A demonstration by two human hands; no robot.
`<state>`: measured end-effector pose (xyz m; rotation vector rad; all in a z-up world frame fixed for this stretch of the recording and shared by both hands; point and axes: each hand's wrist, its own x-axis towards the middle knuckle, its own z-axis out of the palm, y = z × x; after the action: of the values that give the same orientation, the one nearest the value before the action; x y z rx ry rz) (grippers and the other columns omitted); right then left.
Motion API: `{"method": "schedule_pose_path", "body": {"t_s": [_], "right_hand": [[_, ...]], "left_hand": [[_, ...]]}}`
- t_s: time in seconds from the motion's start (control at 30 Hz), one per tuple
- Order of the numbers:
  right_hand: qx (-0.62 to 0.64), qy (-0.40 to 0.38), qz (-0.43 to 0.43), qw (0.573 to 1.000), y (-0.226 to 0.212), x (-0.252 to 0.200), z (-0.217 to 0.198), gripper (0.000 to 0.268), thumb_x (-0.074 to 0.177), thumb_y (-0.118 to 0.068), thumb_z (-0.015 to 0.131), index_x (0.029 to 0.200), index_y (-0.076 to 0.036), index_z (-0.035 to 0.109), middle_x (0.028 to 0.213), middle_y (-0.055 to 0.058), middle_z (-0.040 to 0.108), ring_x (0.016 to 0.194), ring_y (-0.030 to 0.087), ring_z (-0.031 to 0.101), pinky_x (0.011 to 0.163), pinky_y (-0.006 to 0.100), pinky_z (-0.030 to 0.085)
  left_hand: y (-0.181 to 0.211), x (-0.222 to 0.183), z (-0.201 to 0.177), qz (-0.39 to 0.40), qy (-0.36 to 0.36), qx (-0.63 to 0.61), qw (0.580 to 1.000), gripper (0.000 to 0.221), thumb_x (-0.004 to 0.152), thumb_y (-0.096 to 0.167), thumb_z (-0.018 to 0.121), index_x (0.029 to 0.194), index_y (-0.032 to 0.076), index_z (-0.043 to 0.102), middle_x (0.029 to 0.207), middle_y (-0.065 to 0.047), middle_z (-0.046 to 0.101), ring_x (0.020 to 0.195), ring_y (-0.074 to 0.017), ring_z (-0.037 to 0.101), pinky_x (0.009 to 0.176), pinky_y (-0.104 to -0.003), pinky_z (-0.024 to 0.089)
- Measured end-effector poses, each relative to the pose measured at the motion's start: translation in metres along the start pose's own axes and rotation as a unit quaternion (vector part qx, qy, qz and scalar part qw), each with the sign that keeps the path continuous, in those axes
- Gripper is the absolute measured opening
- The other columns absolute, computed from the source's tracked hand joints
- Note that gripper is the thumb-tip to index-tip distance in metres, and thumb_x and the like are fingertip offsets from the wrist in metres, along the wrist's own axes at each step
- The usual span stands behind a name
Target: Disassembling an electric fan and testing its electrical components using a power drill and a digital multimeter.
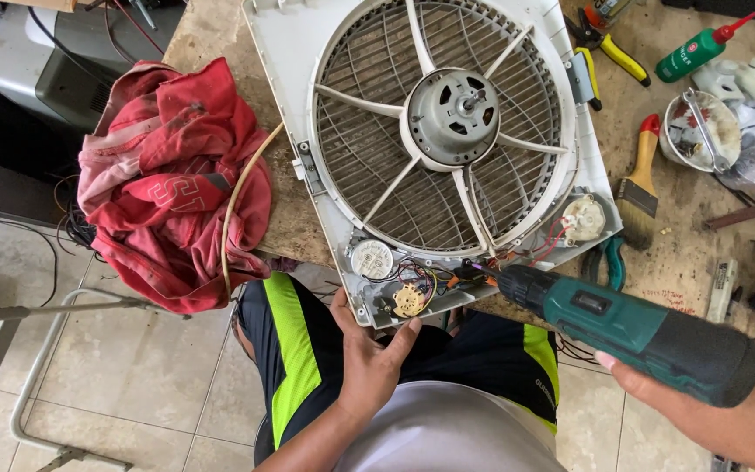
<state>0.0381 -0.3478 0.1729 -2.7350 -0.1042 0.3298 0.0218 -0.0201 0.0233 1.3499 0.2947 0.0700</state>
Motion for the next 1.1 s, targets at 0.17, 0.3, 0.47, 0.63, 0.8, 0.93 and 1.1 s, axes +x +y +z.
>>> {"method": "schedule_pose_path", "body": {"t_s": [0.17, 0.3, 0.47, 0.63, 0.8, 0.93, 1.1], "right_hand": [[0.033, -0.082, 0.190, 0.978, -0.061, 0.033, -0.031, 0.044, 0.065, -0.021, 0.092, 0.110, -0.022, 0.091, 0.106, -0.008, 0.094, 0.106, 0.002, 0.080, 0.106, 0.023, 0.055], [0.062, -0.114, 0.041, 0.991, -0.082, 0.051, -0.039, 0.053, 0.072, -0.025, 0.082, 0.124, -0.028, 0.083, 0.127, -0.014, 0.085, 0.116, 0.000, 0.075, 0.115, 0.022, 0.044], [0.001, -0.062, -0.120, 0.991, -0.066, 0.048, -0.036, 0.053, 0.072, -0.028, 0.082, 0.123, -0.018, 0.078, 0.122, -0.007, 0.082, 0.114, 0.007, 0.074, 0.113, 0.026, 0.047], [0.021, -0.198, 0.098, 0.975, -0.063, 0.052, -0.037, 0.081, 0.075, -0.032, 0.081, 0.149, -0.041, 0.049, 0.156, -0.015, 0.052, 0.147, 0.021, 0.045, 0.132, 0.048, 0.032], [0.011, -0.156, -0.103, 0.982, -0.080, 0.065, -0.044, 0.060, 0.083, -0.034, 0.071, 0.142, -0.027, 0.067, 0.147, -0.006, 0.067, 0.133, 0.014, 0.062, 0.116, 0.033, 0.042], [0.009, -0.142, -0.070, 0.987, -0.083, 0.061, -0.048, 0.056, 0.080, -0.035, 0.072, 0.136, -0.028, 0.072, 0.141, -0.007, 0.073, 0.127, 0.013, 0.068, 0.112, 0.031, 0.048], [0.048, -0.137, 0.044, 0.988, -0.086, 0.058, -0.047, 0.060, 0.074, -0.030, 0.079, 0.134, -0.030, 0.072, 0.138, -0.008, 0.076, 0.130, 0.018, 0.069, 0.118, 0.034, 0.057]], "left_hand": [[0.001, -0.002, 0.002, -0.007, -0.003, -0.020, 1.000, 0.084, 0.084, 0.020, 0.080, 0.143, 0.005, 0.021, 0.135, -0.015, 0.054, 0.125, -0.0225, 0.057, 0.109, -0.034, 0.046], [-0.003, -0.001, 0.004, 0.002, 0.006, -0.020, 1.000, 0.084, 0.083, 0.017, 0.080, 0.143, 0.004, 0.022, 0.135, -0.016, 0.055, 0.124, -0.0214, 0.058, 0.109, -0.033, 0.045], [-0.006, 0.000, 0.002, 0.005, 0.015, 0.005, 1.000, 0.089, 0.082, 0.021, 0.081, 0.145, 0.002, 0.022, 0.135, -0.014, 0.052, 0.126, -0.0209, 0.056, 0.111, -0.033, 0.043], [-0.002, -0.001, 0.002, 0.004, 0.006, -0.002, 1.000, 0.088, 0.083, 0.020, 0.080, 0.146, 0.002, 0.021, 0.135, -0.014, 0.053, 0.126, -0.0219, 0.055, 0.110, -0.034, 0.042], [0.000, -0.001, 0.004, -0.007, 0.013, -0.006, 1.000, 0.082, 0.082, 0.021, 0.080, 0.141, 0.004, 0.025, 0.135, -0.016, 0.055, 0.125, -0.0224, 0.058, 0.110, -0.033, 0.045], [0.003, -0.002, 0.004, -0.008, 0.011, -0.007, 1.000, 0.083, 0.083, 0.022, 0.080, 0.142, 0.004, 0.024, 0.136, -0.017, 0.056, 0.126, -0.0235, 0.058, 0.109, -0.034, 0.046], [-0.003, -0.003, 0.003, -0.005, 0.008, -0.007, 1.000, 0.085, 0.083, 0.022, 0.080, 0.143, 0.004, 0.022, 0.137, -0.015, 0.054, 0.125, -0.0220, 0.058, 0.109, -0.034, 0.046]]}}
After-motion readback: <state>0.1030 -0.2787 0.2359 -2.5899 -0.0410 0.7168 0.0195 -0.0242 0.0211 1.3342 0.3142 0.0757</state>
